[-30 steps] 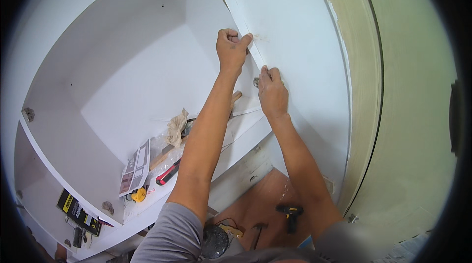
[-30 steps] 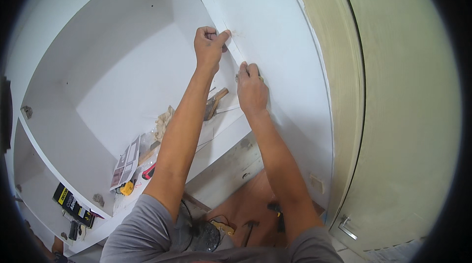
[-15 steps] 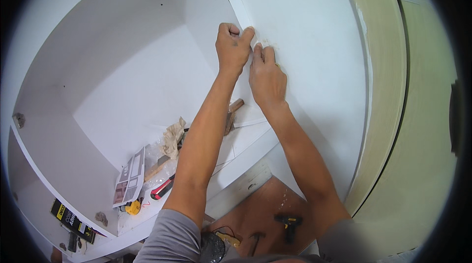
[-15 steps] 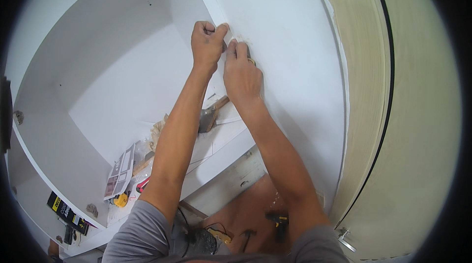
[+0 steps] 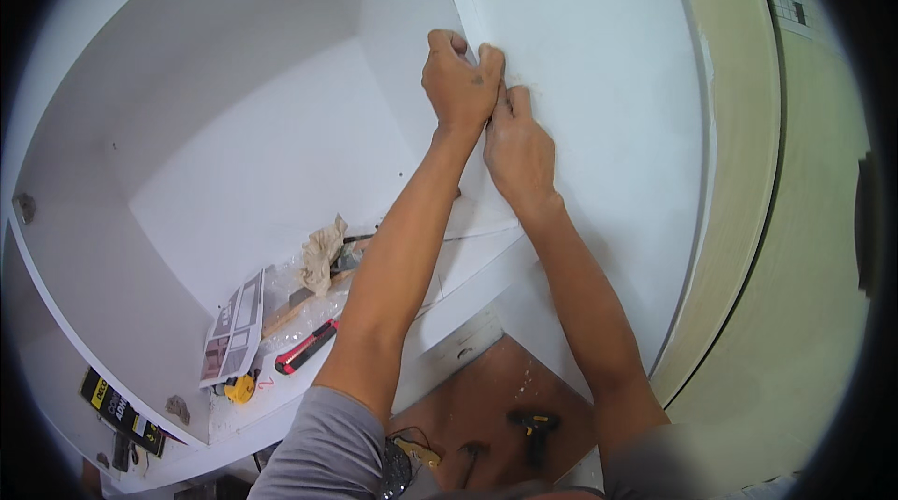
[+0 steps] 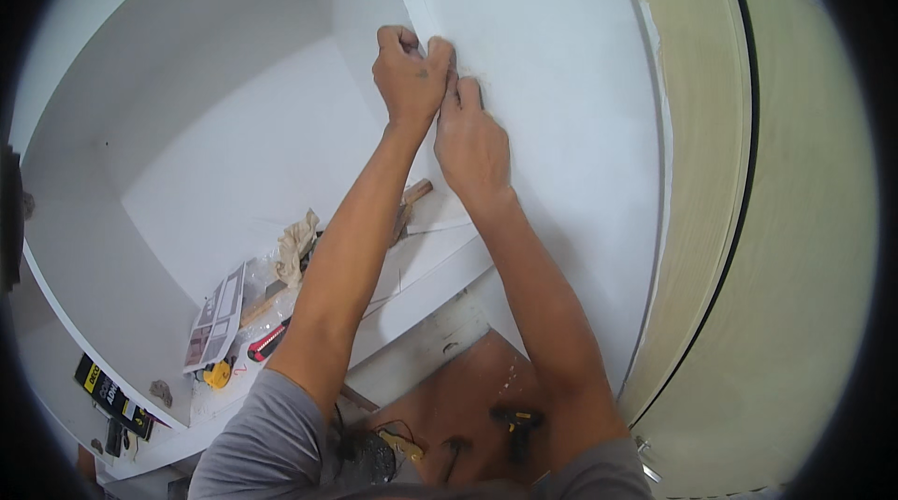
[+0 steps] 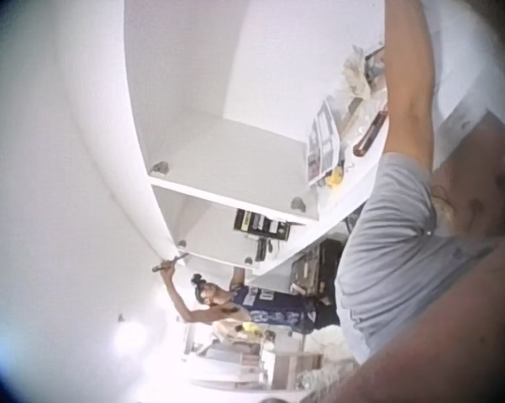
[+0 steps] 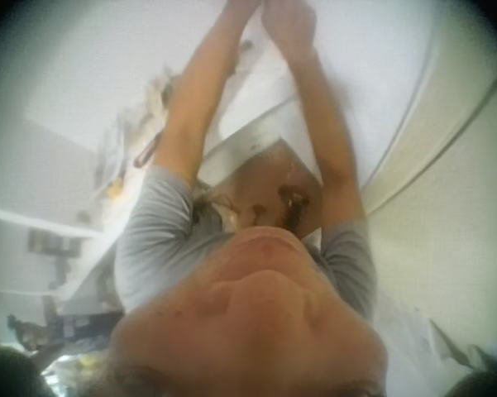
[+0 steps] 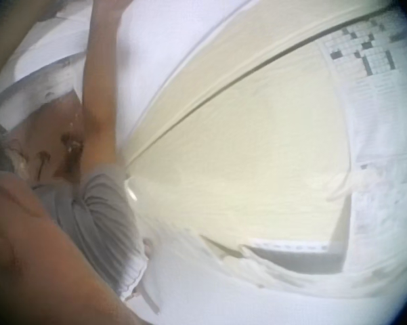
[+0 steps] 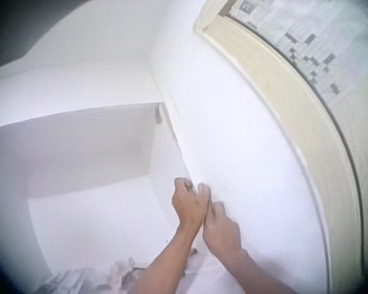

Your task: The person installs a white trim strip along the edge of a wall-mounted cabinet. They position the strip, wipe the surface with a cloth, and use a utility knife to trim the excess material flush with the cabinet edge.

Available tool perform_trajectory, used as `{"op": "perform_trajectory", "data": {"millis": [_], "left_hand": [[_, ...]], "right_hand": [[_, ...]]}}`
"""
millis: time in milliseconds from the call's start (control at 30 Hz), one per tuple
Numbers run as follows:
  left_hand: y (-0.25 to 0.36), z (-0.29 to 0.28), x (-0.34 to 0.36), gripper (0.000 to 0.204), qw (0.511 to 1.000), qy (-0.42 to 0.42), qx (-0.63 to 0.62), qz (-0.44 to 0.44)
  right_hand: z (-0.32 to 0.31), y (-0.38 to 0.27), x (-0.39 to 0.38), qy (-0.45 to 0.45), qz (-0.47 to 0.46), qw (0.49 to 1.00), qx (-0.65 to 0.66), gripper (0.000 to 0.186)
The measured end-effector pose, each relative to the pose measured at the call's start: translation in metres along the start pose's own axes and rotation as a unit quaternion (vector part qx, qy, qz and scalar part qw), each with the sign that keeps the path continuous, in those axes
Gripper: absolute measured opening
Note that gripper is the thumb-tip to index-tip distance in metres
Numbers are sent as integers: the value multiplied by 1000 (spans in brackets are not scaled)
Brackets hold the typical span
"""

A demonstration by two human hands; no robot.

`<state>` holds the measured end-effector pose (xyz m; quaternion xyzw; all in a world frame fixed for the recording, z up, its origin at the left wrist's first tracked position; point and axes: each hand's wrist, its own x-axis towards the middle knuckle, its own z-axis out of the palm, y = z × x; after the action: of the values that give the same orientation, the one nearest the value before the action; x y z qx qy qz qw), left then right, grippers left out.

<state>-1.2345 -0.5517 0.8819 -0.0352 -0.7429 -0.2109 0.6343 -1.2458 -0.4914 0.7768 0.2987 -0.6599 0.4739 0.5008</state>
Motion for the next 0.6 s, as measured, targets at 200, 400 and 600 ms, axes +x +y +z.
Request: {"op": "perform_trajectory", "data": {"millis": [200,400,600], "left_hand": [[3,-2,10,37,1000,-6,24,7],[12,-6,24,43,1000,-17,20,-12],[12,-14,62,45,1000,1,3,6]], "right_hand": [[-7,0,6,-27,1,999,-25,50],[-12,-11,11,-61,27,996,-62,51],[-15,-16,15,-44,7,997,-57,47]]}}
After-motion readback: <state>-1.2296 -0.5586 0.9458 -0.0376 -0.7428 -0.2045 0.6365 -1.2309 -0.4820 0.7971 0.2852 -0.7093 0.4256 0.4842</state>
